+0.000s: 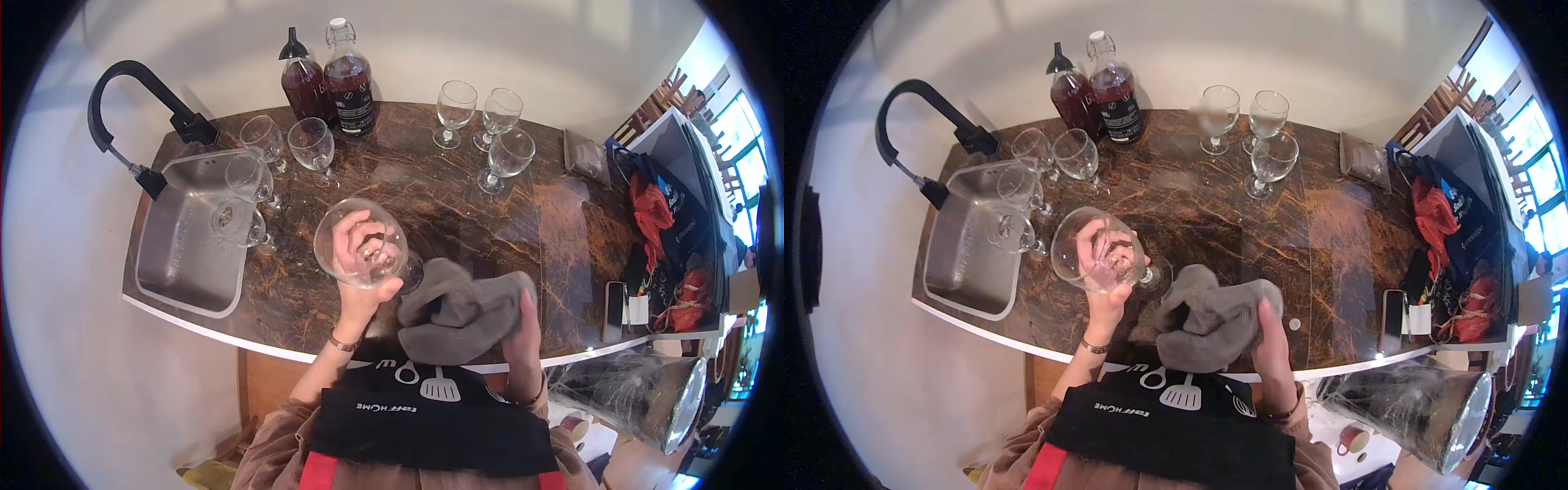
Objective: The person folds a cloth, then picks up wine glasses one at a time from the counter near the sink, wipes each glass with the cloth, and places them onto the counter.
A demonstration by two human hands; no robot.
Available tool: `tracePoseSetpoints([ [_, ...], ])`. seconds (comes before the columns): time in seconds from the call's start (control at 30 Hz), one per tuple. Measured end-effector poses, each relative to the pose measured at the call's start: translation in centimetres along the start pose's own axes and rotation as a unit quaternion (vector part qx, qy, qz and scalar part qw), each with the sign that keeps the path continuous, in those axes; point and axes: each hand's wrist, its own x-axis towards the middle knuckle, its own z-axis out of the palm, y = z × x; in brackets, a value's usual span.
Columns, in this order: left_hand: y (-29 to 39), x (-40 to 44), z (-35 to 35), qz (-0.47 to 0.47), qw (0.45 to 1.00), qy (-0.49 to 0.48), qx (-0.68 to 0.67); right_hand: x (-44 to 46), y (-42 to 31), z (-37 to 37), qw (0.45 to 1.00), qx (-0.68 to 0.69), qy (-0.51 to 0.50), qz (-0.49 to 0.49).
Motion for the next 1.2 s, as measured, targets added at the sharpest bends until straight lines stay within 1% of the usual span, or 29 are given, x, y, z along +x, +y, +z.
tracePoseSetpoints([
  [0.03,0.4,0.1,0.3,-0.001,1.0,0.0,-0.001,-0.1,0.4,0.1,1.0,-0.001,0.002,0.0],
  [0.1,0.9,0.0,1.3,-0.044,0.997,-0.034,-0.048,-0.2,1.7,1.0,0.972,-0.199,-0.081,-0.094],
  [0.13,1.1,-0.1,2.1,-0.047,0.996,-0.043,-0.056,0.8,1.5,1.7,0.915,-0.368,-0.132,-0.096],
  [0.17,1.6,-0.1,2.8,-0.047,0.996,-0.046,-0.057,1.4,2.0,1.9,0.916,-0.368,-0.13,-0.097],
  [0.2,2.2,0.1,3.4,-0.054,0.995,-0.06,-0.052,2.3,2.8,1.7,0.84,-0.492,-0.12,-0.196],
  [0.23,2.4,0.2,3.7,-0.059,0.995,-0.072,-0.047,3.0,3.6,1.5,0.737,-0.601,-0.109,-0.289],
  [0.27,2.0,0.9,3.1,0.01,0.991,-0.13,0.003,3.1,4.0,2.0,0.81,-0.53,-0.044,-0.248],
  [0.3,1.9,0.9,3.2,0.01,0.992,-0.128,0.003,3.2,3.6,2.4,0.809,-0.531,-0.046,-0.247],
  [0.37,2.2,0.9,4.2,0.036,0.985,-0.166,-0.026,3.3,2.1,3.7,0.856,-0.478,-0.035,-0.193],
  [0.4,1.6,1.1,4.2,0.043,0.979,-0.195,-0.035,3.5,1.8,3.9,0.848,-0.484,0.005,-0.217],
  [0.43,1.9,1.1,4.3,0.042,0.979,-0.196,-0.035,3.7,1.8,3.7,0.848,-0.484,0.006,-0.217],
  [0.5,2.7,1.3,4.6,-0.059,0.968,-0.245,-0.024,4.1,1.9,2.7,0.902,-0.395,-0.075,-0.159],
  [0.53,2.9,1.5,4.7,-0.096,0.959,-0.263,-0.032,4.2,2.0,2.3,0.901,-0.396,-0.075,-0.159],
  [0.57,2.7,1.7,4.6,-0.097,0.96,-0.262,-0.033,4.3,2.1,1.8,0.94,-0.313,-0.11,-0.08],
  [0.6,2.3,1.9,4.5,-0.156,0.936,-0.293,-0.117,4.4,2.2,1.3,0.964,-0.225,-0.144,0.0],
  [0.63,2.0,2.0,4.3,-0.213,0.901,-0.32,-0.199,4.6,2.4,0.3,0.964,-0.225,-0.145,0.0],
  [0.67,1.4,1.7,4.4,-0.229,0.879,-0.351,-0.229,4.6,2.8,-1.0,0.964,-0.15,-0.201,0.09],
  [0.7,1.5,1.5,4.6,-0.229,0.879,-0.351,-0.23,4.6,3.7,-2.2,0.948,-0.072,-0.254,0.18],
  [0.73,1.6,1.4,4.7,-0.267,0.855,-0.353,-0.271,4.0,5.6,-3.1,0.965,0.034,-0.209,0.157],
  [0.77,1.7,1.4,4.9,-0.302,0.829,-0.355,-0.31,3.7,5.0,-2.4,0.965,0.033,-0.209,0.156],
  [0.83,2.0,1.4,5.0,-0.305,0.838,-0.335,-0.305,2.5,3.2,-0.6,0.965,0.079,-0.084,0.234],
  [0.9,2.2,1.4,5.1,-0.308,0.846,-0.316,-0.298,3.3,3.1,-1.1,0.97,0.065,-0.114,0.204],
  [0.97,2.4,1.4,5.1,-0.29,0.893,-0.263,-0.223,4.1,2.4,-0.5,0.973,0.051,-0.145,0.174],
  [1.0,1.9,1.5,4.9,-0.29,0.893,-0.262,-0.224,4.3,1.7,0.7,0.982,-0.069,-0.136,0.111],
  [1.03,1.0,1.6,4.5,-0.239,0.921,-0.242,-0.193,4.6,1.2,1.3,0.973,-0.187,-0.126,0.046],
  [1.07,0.3,1.6,4.2,-0.187,0.944,-0.219,-0.162,5.1,1.2,1.2,0.941,-0.31,-0.139,0.007],
  [1.1,-0.1,1.5,4.1,-0.187,0.944,-0.219,-0.161,4.8,1.5,1.6,0.941,-0.31,-0.14,0.007],
  [1.17,-0.6,1.5,4.2,-0.159,0.963,-0.133,-0.173,3.8,2.2,3.1,0.874,-0.465,0.01,-0.141],
  [1.2,-0.3,1.6,4.2,-0.148,0.977,-0.114,-0.104,3.5,2.8,2.9,0.855,-0.486,0.035,-0.176],
])
